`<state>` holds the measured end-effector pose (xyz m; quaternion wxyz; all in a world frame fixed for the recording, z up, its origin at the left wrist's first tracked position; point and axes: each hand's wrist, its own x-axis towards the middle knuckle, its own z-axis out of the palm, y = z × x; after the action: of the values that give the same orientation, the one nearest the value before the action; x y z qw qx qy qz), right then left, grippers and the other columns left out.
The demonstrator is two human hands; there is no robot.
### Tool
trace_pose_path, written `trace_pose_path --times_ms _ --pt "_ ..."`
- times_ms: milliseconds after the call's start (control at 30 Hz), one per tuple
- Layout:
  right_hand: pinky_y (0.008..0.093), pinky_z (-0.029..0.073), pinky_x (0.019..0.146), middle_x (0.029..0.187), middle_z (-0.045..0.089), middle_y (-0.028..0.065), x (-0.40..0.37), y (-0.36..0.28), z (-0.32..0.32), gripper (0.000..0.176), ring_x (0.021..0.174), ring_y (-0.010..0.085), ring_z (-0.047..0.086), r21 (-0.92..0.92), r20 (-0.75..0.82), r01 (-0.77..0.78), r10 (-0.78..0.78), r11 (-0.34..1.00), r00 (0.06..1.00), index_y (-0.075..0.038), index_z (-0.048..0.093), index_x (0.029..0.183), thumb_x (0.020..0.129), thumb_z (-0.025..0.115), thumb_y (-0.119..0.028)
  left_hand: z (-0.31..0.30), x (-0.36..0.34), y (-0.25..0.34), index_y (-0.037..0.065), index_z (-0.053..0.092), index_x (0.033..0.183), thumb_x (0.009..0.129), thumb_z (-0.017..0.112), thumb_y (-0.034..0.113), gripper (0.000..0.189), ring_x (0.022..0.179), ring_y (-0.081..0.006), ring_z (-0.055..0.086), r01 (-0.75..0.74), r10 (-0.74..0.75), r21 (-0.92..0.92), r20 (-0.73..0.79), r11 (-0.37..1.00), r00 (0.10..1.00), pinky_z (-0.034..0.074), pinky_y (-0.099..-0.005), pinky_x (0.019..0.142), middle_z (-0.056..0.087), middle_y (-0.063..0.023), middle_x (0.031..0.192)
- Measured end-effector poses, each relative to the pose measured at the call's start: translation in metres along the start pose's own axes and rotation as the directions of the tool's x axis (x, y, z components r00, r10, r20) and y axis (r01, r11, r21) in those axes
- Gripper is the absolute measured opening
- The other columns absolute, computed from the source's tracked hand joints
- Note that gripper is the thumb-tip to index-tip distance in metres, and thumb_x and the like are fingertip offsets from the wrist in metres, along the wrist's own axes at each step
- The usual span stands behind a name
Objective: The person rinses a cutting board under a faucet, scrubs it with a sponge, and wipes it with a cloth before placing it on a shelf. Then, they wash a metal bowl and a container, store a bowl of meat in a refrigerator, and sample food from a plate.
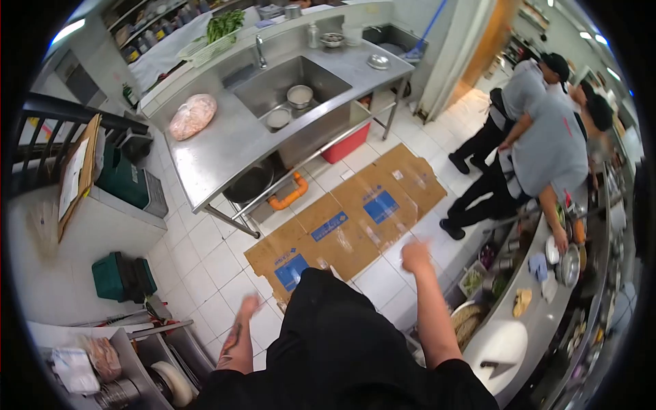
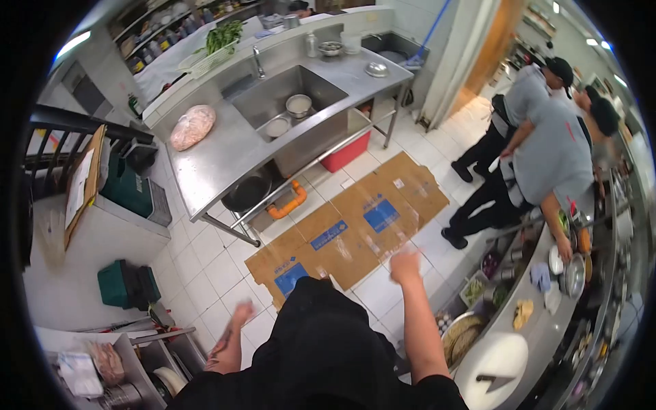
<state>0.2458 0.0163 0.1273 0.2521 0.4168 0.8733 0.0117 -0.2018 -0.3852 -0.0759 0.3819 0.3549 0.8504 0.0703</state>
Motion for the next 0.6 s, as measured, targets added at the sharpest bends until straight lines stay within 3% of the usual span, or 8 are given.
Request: trace_pose_path --times_ms 33,67,133,300,333,400,533,600 --pt "0.0395 0.052 0.093 0.115 0.072 0.0075 0.041 0.005 0.085 0.03 0.1 0.0287 0.068 0.705 -0.068 0.308 -0.372 0.639 0.926 -0.008 0.071 0.113 0.085 0.071 -0.017 0.029 -0.011 -0.038 0.012 0.069 0.121 0.092 0.057 0.039 0.042 0.119 -0.0379 0.06 0.082 -0.163 0.337 0.219 0.938 0.962 0.046 -0.0473 0.103 0.069 -0.0179 0.119" --pt "0.0398 0.053 0.092 0.118 0.07 0.0053 0.038 -0.011 0.074 0.029 0.103 0.026 0.069 0.991 -0.066 0.114 -0.482 0.071 0.874 -0.008 0.069 0.118 0.091 0.069 -0.02 0.043 -0.037 -0.051 0.013 0.07 0.122 0.09 0.059 0.04 0.042 0.121 -0.0392 0.06 -0.012 -0.318 0.61 0.43 0.793 0.845 0.045 -0.0488 0.105 0.069 -0.0183 0.12" --pt "0.0356 0.058 0.079 0.112 0.071 0.0101 0.028 -0.003 0.116 0.031 0.094 0.0271 0.073 0.858 0.272 -0.437 -0.484 -0.27 0.832 -0.003 0.065 0.12 0.095 0.066 -0.022 0.068 -0.092 -0.064 0.014 0.07 0.121 0.089 0.06 0.039 0.042 0.121 -0.0403 0.06 0.01 -0.442 0.611 0.562 0.792 0.699 0.045 -0.0502 0.105 0.069 -0.0186 0.119" --pt "0.0475 0.056 0.082 0.095 0.072 0.0222 -0.039 0.056 0.463 0.02 0.092 0.0366 0.071 0.42 0.297 -0.512 0.419 0.749 0.858 0.0 0.071 0.087 0.083 0.064 -0.019 0.06 -0.073 0.005 0.015 0.072 0.117 0.089 0.06 0.036 0.037 0.113 -0.039 0.063 0.251 -0.186 -0.054 0.527 0.967 0.83 0.05 -0.05 0.097 0.07 -0.0182 0.113" --pt "0.0499 0.049 0.055 0.074 0.069 0.0148 -0.059 0.083 0.406 0.02 0.06 0.0299 0.064 0.533 0.809 -0.841 0.236 0.089 0.538 -0.009 0.07 0.086 0.089 0.06 -0.027 0.056 -0.042 0.018 0.015 0.072 0.116 0.089 0.06 0.036 0.037 0.111 -0.0388 0.064 0.217 -0.141 -0.093 0.509 0.972 0.849 0.05 -0.0499 0.095 0.071 -0.0182 0.112" --pt "0.048 0.055 0.053 0.077 0.069 0.0111 -0.077 0.092 0.311 0.014 0.064 0.0276 0.071 0.434 0.876 -0.871 -0.117 -0.231 0.468 -0.006 0.069 0.082 0.086 0.057 -0.013 0.055 0.041 0.046 0.015 0.073 0.114 0.088 0.06 0.034 0.035 0.108 -0.0383 0.066 0.119 -0.047 -0.135 0.444 0.984 0.895 0.052 -0.0498 0.092 0.071 -0.018 0.11" --pt "0.0387 0.044 0.036 0.069 0.066 0.0128 -0.053 0.097 0.242 0.016 0.042 0.0255 0.055 0.563 0.799 -0.736 0.022 -0.376 0.601 -0.002 0.066 0.084 0.09 0.054 -0.009 0.092 0.302 0.056 0.015 0.074 0.111 0.088 0.06 0.032 0.032 0.101 -0.0373 0.069 -0.178 0.156 0.125 0.171 0.976 0.973 0.055 -0.0496 0.085 0.072 -0.0177 0.105" --pt "0.0362 0.051 0.044 0.065 0.064 0.0091 -0.016 0.096 0.244 0.016 0.052 0.0235 0.066 0.724 0.685 -0.635 0.384 -0.268 0.619 -0.001 0.063 0.077 0.085 0.05 -0.004 -0.094 0.289 0.227 0.009 0.07 0.112 0.093 0.053 0.029 0.033 0.095 -0.0363 0.069 -0.356 0.212 0.359 0.384 0.863 0.899 0.056 -0.048 0.082 0.071 -0.0181 0.101"
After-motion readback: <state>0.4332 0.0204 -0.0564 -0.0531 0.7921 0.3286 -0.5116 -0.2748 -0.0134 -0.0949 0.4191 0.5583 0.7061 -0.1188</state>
